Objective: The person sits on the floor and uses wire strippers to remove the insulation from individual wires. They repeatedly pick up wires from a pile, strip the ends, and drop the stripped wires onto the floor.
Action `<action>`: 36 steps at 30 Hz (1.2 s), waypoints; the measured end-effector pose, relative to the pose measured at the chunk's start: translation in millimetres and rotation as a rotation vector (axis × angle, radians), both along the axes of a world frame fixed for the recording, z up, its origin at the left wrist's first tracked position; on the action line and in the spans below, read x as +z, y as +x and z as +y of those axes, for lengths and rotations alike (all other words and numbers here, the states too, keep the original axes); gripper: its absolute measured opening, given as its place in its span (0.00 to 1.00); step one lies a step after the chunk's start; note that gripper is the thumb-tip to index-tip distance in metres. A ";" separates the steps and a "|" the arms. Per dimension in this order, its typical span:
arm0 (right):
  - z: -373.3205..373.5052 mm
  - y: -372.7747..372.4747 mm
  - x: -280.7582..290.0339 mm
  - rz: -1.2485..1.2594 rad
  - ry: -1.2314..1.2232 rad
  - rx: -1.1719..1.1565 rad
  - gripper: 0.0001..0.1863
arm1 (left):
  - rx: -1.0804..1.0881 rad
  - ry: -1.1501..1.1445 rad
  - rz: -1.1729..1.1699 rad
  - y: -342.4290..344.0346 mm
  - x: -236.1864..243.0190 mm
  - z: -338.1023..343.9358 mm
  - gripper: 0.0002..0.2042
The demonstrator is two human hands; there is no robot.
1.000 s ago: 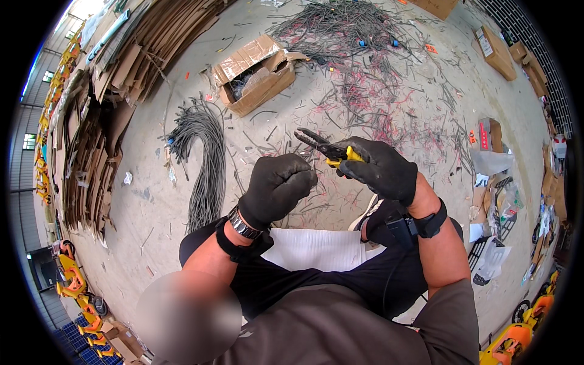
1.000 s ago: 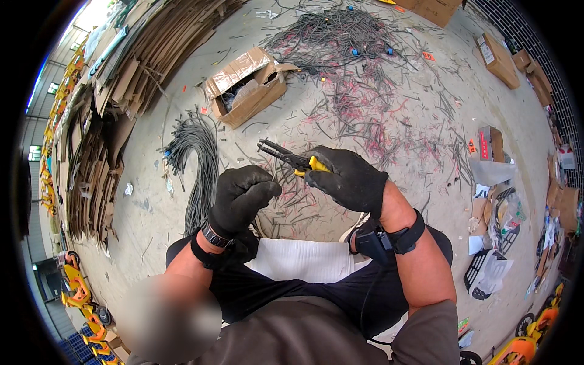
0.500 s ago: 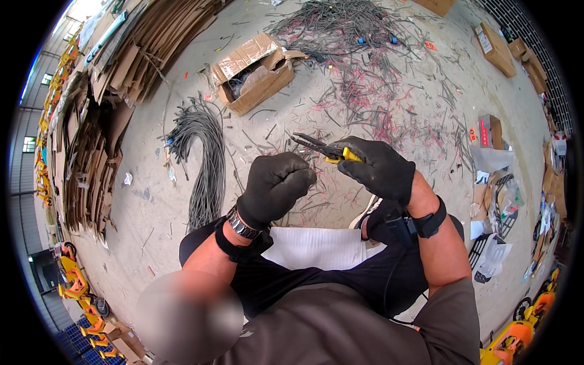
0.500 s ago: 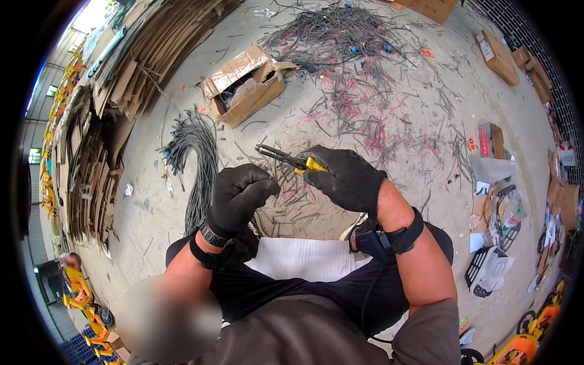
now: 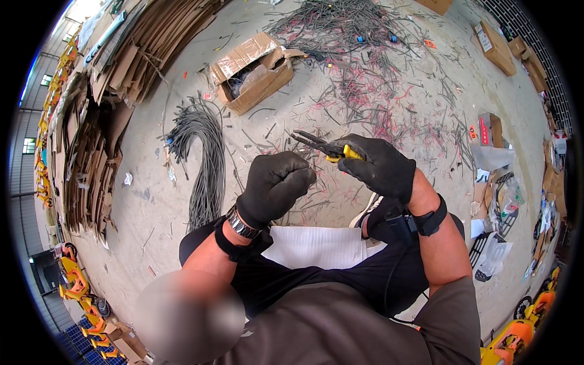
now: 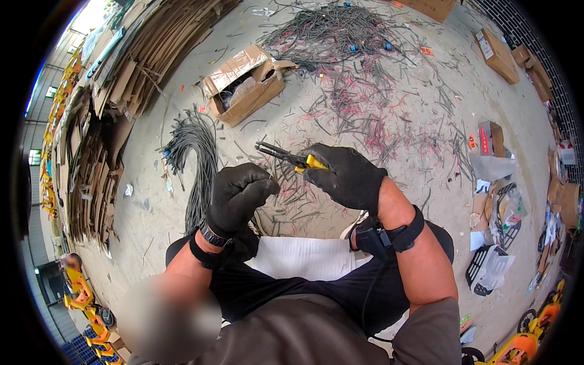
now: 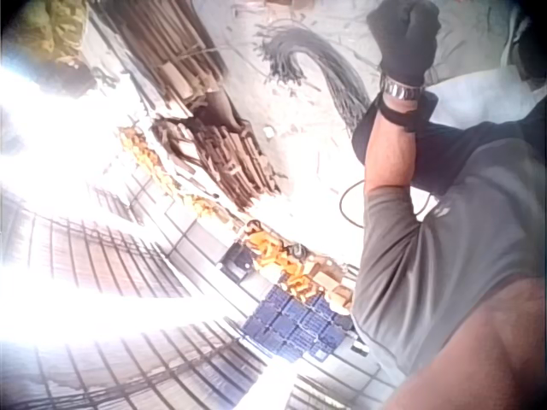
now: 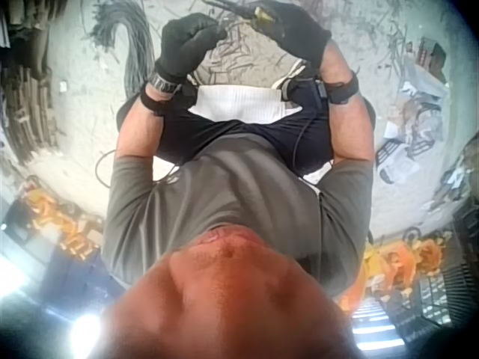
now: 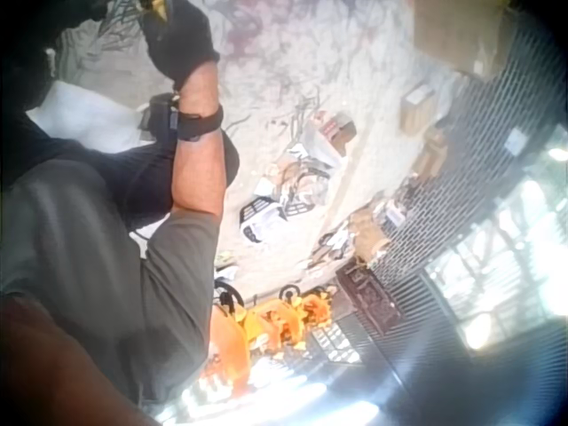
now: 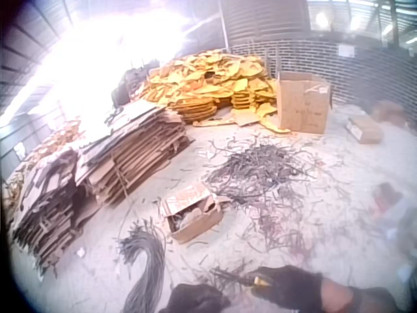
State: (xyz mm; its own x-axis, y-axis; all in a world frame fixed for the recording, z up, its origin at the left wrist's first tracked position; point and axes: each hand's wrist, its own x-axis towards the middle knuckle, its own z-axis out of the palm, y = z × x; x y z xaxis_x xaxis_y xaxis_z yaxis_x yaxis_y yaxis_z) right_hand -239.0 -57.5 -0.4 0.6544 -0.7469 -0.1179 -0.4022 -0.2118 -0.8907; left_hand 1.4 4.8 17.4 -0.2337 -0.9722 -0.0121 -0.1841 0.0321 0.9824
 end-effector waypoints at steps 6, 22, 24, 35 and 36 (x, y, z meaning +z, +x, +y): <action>-1.1 -0.5 -1.2 0.021 0.017 -0.002 0.13 | -0.012 0.046 -0.003 0.5 -1.0 0.9 0.08; 1.6 6.7 10.1 0.100 -0.011 0.013 0.14 | -0.175 -0.022 0.057 -4.3 -1.6 13.5 0.07; 1.0 6.0 9.0 0.102 -0.033 0.018 0.14 | -0.190 -0.017 0.081 -5.2 1.2 14.6 0.07; 0.3 7.1 9.8 0.126 -0.109 0.013 0.13 | -0.250 0.002 0.140 -6.7 8.2 18.6 0.07; -0.2 7.2 8.7 0.116 -0.111 0.012 0.13 | -0.258 -0.005 0.148 -8.2 9.2 19.9 0.07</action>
